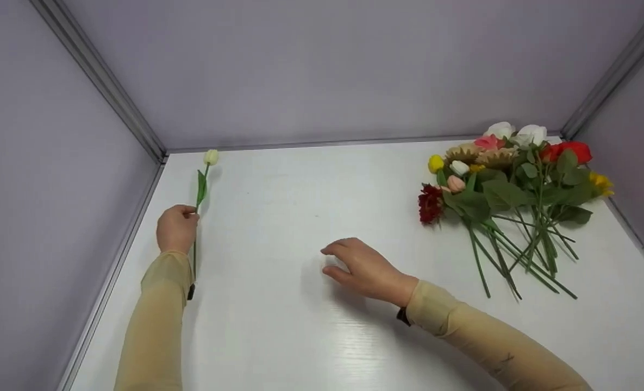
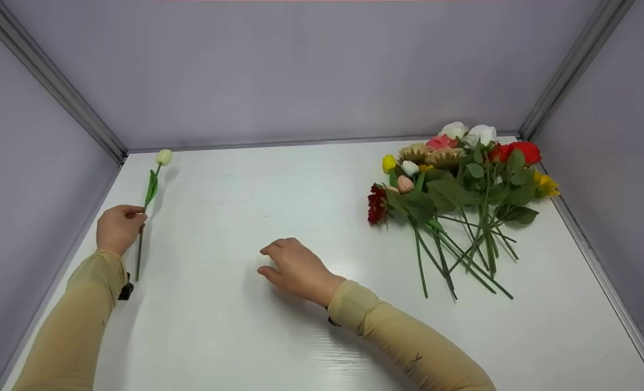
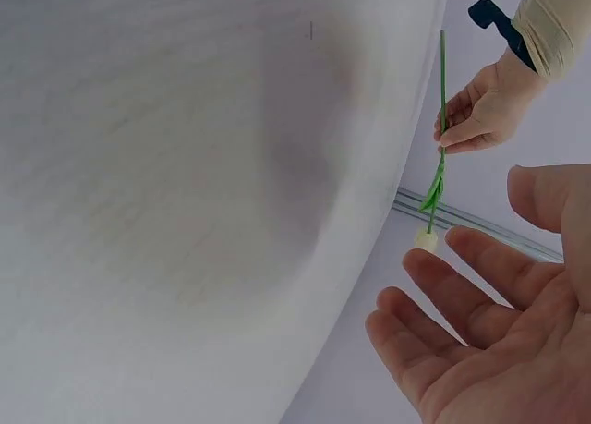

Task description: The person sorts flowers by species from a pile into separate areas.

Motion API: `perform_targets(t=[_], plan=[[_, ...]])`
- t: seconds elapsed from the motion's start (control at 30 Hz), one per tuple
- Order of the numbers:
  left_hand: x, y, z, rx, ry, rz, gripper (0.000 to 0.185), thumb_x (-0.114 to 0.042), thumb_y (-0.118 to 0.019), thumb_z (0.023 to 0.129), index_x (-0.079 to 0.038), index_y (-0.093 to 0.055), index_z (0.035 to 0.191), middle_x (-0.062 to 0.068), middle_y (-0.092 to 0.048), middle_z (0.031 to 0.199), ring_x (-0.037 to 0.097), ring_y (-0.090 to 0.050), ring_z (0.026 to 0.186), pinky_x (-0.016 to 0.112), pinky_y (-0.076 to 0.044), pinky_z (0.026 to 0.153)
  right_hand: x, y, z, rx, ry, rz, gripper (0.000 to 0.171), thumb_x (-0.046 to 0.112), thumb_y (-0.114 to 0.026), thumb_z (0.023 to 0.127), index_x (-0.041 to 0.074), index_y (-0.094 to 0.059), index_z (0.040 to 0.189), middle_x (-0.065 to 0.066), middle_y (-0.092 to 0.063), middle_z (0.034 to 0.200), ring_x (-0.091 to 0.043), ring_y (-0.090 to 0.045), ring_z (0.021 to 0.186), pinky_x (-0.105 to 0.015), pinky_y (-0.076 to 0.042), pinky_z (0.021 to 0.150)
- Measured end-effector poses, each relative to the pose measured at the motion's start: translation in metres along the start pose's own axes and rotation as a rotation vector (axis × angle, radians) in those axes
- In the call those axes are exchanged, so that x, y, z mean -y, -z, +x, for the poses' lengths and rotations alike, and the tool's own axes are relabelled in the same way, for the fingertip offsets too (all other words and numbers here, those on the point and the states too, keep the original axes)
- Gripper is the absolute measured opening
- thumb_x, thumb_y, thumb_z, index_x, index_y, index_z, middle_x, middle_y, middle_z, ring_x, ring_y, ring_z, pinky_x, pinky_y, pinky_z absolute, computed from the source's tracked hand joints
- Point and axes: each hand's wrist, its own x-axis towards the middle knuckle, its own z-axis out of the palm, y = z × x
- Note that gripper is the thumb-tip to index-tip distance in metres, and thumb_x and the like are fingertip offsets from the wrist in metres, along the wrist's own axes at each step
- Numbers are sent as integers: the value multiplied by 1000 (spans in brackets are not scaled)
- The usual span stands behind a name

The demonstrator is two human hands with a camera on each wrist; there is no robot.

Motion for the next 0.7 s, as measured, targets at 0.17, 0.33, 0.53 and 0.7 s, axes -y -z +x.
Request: perform_targets(t=[0.17,0.33,0.53,0.7], plan=[[11,-4,7,-25,-32,106,26,-5,-58,101,9,-68,120,28,-67,117,43,-63,108,54,-50,93,2,-3,6,68,34,-179,59,41,-59,105,9,-47,153,-13,-44,157,-34,-31,150,-43,-26,122],[17,-11,8,-29,-42,155,24,-3,-55,100,10,-68,117,29,-67,116,46,-63,110,56,-49,94,6,-10,11,100,77,-258,63,46,-55,106,12,-41,157,-13,-38,161,-35,-25,152,-44,-20,124],[16,-12,6,64,-47,219,31,-1,-51,97,14,-64,121,32,-65,118,48,-61,112,57,-49,96,5,-13,10,122,80,-261,63,46,-54,106,14,-40,158,-13,-37,161,-36,-21,153,-44,-19,124],[10,0,0,201,1,303,24,-6,-54,90,14,-60,101,30,-64,97,43,-61,91,55,-52,85,3,-13,8,124,105,-290,62,46,-53,106,11,-42,156,-16,-41,159,-38,-24,152,-43,-18,124]])
